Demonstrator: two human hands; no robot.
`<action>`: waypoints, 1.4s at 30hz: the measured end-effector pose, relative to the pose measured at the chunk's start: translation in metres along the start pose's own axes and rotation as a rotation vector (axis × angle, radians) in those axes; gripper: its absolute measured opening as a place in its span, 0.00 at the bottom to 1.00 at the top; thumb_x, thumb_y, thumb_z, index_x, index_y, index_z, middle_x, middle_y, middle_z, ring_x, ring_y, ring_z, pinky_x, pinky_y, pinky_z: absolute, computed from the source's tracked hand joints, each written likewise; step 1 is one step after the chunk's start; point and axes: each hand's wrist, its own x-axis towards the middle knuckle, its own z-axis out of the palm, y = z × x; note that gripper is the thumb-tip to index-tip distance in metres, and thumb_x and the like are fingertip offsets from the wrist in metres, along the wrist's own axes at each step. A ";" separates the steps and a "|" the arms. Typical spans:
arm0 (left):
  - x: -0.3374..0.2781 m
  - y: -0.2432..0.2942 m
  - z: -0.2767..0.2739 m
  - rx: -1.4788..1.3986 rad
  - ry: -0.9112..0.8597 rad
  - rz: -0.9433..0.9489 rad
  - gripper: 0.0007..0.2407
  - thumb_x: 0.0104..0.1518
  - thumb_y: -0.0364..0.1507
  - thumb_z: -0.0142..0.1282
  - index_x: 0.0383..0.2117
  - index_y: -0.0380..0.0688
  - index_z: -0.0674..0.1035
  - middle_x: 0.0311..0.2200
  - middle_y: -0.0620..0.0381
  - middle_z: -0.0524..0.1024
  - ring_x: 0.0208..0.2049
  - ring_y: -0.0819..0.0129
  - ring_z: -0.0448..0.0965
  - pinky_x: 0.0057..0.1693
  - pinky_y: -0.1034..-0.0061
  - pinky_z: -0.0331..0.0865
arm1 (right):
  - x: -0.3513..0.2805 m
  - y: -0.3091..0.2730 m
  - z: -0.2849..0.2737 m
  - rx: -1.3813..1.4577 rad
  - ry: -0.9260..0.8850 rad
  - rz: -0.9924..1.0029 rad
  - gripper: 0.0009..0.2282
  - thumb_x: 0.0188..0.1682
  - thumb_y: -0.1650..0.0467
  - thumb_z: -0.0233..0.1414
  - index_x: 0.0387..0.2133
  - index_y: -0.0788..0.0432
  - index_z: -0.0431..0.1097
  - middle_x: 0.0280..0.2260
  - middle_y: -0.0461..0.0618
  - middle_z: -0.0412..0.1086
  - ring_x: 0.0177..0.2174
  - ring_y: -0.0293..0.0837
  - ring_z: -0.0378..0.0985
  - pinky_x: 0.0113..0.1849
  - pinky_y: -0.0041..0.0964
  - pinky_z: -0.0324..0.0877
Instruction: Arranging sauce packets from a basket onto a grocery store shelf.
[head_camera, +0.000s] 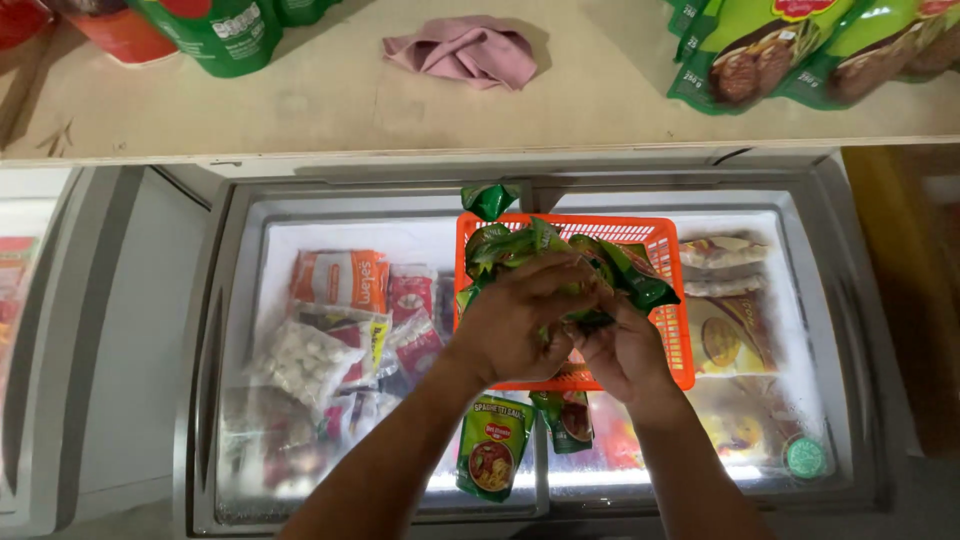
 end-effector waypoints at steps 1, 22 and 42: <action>0.013 0.003 -0.012 -0.005 -0.002 0.006 0.19 0.46 0.22 0.58 0.48 0.47 0.80 0.56 0.53 0.74 0.65 0.49 0.69 0.67 0.60 0.70 | -0.003 0.001 -0.004 0.001 0.004 -0.006 0.16 0.54 0.65 0.50 0.56 0.52 0.66 0.47 0.45 0.73 0.44 0.44 0.77 0.41 0.44 0.73; 0.114 -0.073 -0.115 0.338 0.311 -0.255 0.08 0.61 0.27 0.48 0.41 0.44 0.81 0.37 0.49 0.84 0.38 0.50 0.84 0.46 0.63 0.76 | -0.004 -0.044 0.029 0.183 -0.104 -0.029 0.17 0.54 0.66 0.45 0.55 0.59 0.67 0.48 0.51 0.75 0.46 0.46 0.78 0.46 0.45 0.74; -0.004 -0.051 -0.119 0.646 0.829 -0.179 0.07 0.58 0.16 0.61 0.37 0.43 0.78 0.47 0.47 0.77 0.47 0.53 0.79 0.50 0.65 0.76 | 0.019 -0.034 0.025 0.150 -0.039 -0.068 0.08 0.51 0.73 0.54 0.44 0.53 0.71 0.44 0.46 0.75 0.45 0.42 0.78 0.45 0.42 0.73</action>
